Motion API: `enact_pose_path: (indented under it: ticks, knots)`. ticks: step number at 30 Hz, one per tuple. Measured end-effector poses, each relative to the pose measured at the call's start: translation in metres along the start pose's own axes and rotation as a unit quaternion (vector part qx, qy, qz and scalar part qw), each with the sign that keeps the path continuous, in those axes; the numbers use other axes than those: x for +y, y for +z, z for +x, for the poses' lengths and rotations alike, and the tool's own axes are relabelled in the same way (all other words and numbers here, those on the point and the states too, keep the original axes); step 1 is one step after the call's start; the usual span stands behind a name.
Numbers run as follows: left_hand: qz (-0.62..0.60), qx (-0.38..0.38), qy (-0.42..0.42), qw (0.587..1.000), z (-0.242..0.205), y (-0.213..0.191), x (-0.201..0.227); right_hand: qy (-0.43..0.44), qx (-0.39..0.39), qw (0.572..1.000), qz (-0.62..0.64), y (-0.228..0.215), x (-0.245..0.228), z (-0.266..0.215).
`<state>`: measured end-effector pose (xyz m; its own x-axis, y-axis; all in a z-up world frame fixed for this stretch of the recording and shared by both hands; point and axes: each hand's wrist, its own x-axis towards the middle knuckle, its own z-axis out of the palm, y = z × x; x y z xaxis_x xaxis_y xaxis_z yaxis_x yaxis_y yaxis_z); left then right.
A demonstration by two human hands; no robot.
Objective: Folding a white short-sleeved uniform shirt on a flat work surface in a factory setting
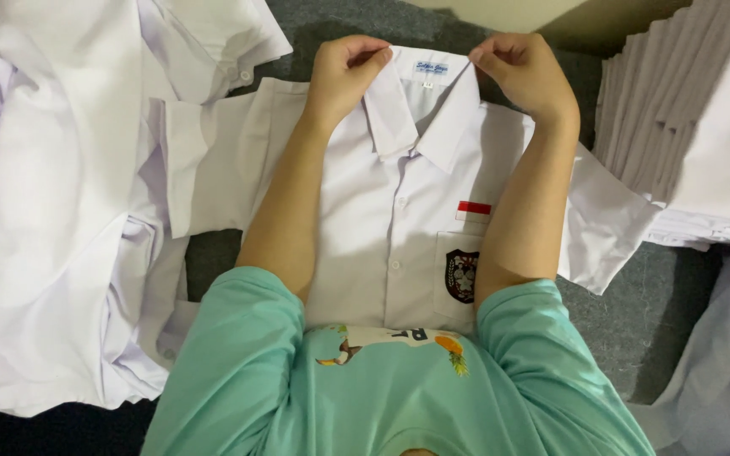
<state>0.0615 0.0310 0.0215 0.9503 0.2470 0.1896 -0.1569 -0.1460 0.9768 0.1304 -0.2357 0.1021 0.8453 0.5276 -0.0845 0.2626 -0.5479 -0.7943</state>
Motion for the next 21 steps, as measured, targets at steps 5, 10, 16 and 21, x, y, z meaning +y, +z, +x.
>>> enact_pose_path:
  ticks: [5,10,16,21]
  knots:
    - [0.072,-0.044,-0.045,0.995,-0.001,-0.003,-0.002,0.083,-0.057,0.995,0.014,-0.001,-0.003,0.0]
    - [0.067,-0.031,0.019,0.997,0.003,-0.001,-0.014,0.054,-0.02,0.998,0.027,0.001,-0.003,-0.001]
    - [0.049,-0.031,0.018,0.998,-0.001,0.0,-0.007,0.074,-0.035,0.993,0.08,0.003,0.001,0.003]
    - [0.087,-0.022,0.057,0.994,-0.005,-0.001,0.004,0.055,-0.021,0.993,0.106,0.005,0.003,0.005]
